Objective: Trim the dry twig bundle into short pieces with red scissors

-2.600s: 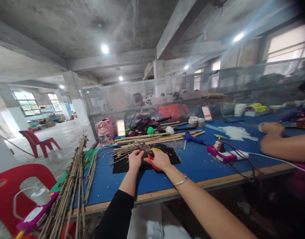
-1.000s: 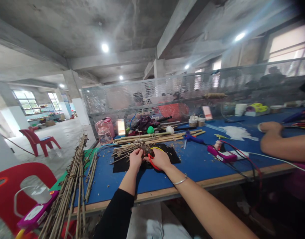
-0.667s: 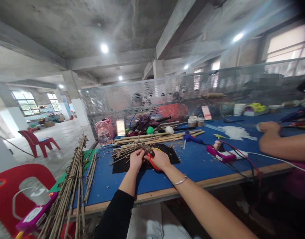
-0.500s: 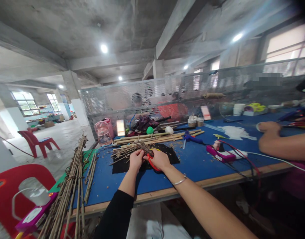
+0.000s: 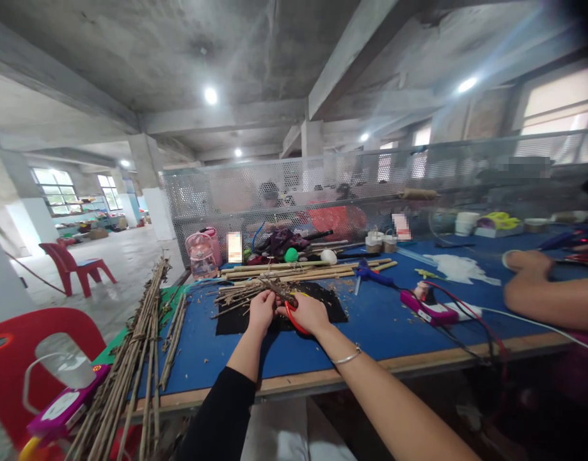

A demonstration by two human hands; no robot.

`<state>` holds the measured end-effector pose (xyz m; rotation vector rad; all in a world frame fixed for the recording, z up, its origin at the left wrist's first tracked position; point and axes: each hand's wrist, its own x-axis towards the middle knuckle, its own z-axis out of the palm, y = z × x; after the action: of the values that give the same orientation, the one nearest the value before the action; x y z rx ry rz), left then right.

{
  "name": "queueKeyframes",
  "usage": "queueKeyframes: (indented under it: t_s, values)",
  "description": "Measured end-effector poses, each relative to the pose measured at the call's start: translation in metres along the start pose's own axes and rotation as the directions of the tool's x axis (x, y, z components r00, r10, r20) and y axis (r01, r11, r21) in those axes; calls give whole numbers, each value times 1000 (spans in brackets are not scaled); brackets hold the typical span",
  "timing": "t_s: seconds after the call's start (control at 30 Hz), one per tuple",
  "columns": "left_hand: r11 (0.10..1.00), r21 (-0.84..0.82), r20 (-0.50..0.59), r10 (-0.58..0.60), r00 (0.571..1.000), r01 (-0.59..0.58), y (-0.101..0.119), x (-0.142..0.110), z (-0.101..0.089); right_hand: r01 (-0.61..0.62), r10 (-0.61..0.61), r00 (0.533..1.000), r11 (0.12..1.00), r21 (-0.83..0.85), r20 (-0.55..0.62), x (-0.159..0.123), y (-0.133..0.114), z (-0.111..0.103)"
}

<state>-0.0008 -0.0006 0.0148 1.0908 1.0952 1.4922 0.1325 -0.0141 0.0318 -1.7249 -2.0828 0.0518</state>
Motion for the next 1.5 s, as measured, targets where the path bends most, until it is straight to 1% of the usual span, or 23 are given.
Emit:
queueKeyframes:
  t_s: [0.13, 0.27, 0.47, 0.63, 0.7, 0.8, 1.0, 1.1, 1.27, 1.37, 1.5]
  values:
    - [1000, -6, 35, 4, 999, -4, 0, -1, 1, 19, -19, 1000, 1000, 0, -8, 0, 1, 2]
    - [1000, -1, 61, 10, 998, -9, 2, -2, 1, 11, -11, 1000, 1000, 12, 2, 0, 2, 4]
    - [1000, 8, 57, -11, 998, 11, 2, -3, 1, -16, 17, 1000, 1000, 22, -12, 0, 0, 2]
    - [994, 102, 16, 34, 999, -35, -1, -2, -2, -24, 24, 1000, 999, 30, 2, 0, -1, -1]
    - [988, 149, 16, 48, 999, -50, -3, 0, -3, -18, 18, 1000, 999, 41, 10, 0, 1, -1]
    - [982, 181, 7, 46, 999, -47, -6, 2, -6, -5, 5, 1000, 999, 38, 15, 2, 4, 1]
    - [996, 94, -15, 3, 1000, -2, -5, 3, -4, -11, 11, 1000, 1000, 6, -3, 2, 4, 3]
    - [997, 79, -14, 0, 1000, 1, -3, 1, -3, 2, -2, 1000, 1000, 16, -22, 1, 2, 2]
    - [998, 67, 16, -13, 1000, 12, 0, -2, -1, 18, -15, 999, 998, 53, -46, -1, 1, 2]
    - [999, 53, 39, 1, 999, -3, 2, -3, 0, 30, -26, 997, 998, 56, -68, 0, 2, 3]
    - [999, 45, 57, 10, 998, -13, 3, -4, 0, 7, -5, 999, 999, 48, -41, 1, 3, 4]
